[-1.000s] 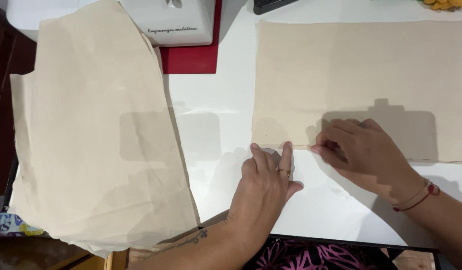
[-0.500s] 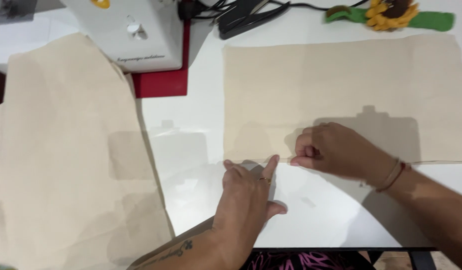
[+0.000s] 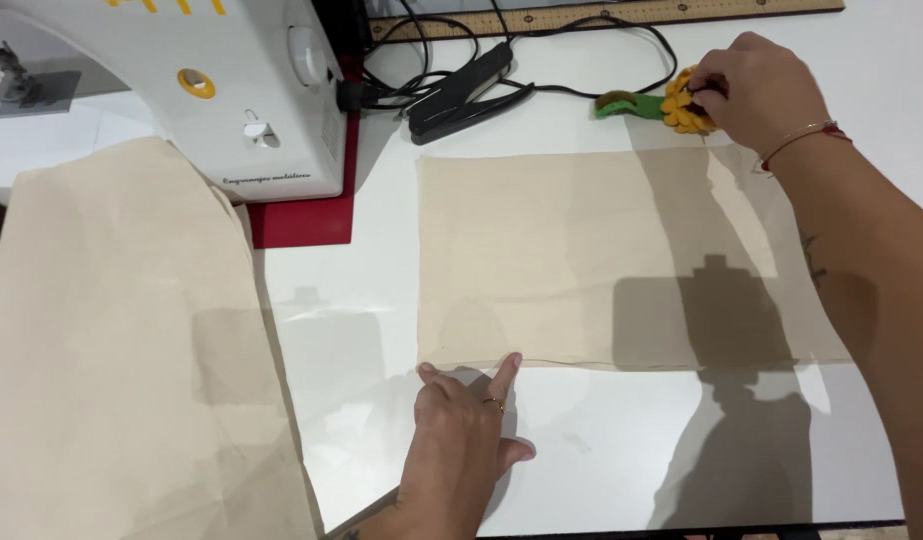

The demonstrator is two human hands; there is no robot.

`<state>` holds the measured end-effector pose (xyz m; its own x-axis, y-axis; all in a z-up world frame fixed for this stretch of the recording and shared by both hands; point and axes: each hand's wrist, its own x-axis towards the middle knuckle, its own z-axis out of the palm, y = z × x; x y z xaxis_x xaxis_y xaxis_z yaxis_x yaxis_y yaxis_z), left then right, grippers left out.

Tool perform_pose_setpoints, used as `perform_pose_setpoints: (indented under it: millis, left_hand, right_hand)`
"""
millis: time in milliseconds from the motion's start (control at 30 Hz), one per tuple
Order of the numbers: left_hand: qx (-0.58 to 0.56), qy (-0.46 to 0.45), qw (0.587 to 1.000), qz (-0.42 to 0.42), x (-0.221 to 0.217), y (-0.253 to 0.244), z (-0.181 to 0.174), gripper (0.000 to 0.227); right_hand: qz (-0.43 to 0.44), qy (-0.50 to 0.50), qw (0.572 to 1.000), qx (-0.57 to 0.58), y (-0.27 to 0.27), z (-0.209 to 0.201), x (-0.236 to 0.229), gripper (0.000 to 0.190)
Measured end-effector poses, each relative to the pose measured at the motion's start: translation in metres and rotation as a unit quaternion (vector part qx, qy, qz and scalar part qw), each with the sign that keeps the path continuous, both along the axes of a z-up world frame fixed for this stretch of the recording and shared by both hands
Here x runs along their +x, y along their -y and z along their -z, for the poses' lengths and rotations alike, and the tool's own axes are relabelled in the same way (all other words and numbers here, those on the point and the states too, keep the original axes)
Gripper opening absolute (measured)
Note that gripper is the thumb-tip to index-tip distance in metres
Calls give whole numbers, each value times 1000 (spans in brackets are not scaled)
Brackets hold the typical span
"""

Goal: Pinning two pieces of fabric together along the edge before sewing

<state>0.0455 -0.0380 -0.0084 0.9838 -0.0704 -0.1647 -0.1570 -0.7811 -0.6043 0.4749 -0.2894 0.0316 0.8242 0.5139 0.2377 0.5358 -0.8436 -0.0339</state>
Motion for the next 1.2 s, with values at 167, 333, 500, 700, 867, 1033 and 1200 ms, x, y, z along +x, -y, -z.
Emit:
perform_pose_setpoints:
  millis: [167, 333, 500, 700, 867, 1033, 1200]
  left_hand:
    - [-24, -1, 1000, -6, 0, 1, 6, 112]
    - [2, -15, 1000, -4, 2, 3, 0, 108]
    - [24, -40, 999, -1, 2, 5, -7, 106]
    - [17, -44, 999, -3, 4, 5, -5, 104]
    - [12, -53, 999, -4, 4, 7, -7, 102]
    - [-2, -44, 999, -2, 3, 7, -7, 102]
    - [-6, -54, 999, 4, 5, 6, -6, 98]
  right_hand:
    - [-4, 86, 987, -138, -2, 9, 10, 27]
    - [12, 26, 960, -278, -9, -11, 18, 26]
    - [50, -16, 958, -283, -16, -22, 5, 27]
    - [53, 1, 947, -318, -13, -12, 11, 28]
    - [61, -50, 954, -289, -30, -41, -17, 30]
    - [-92, -61, 988, 110, -58, -31, -83, 20]
    - [-104, -344, 908, 217, -126, -31, -216, 11]
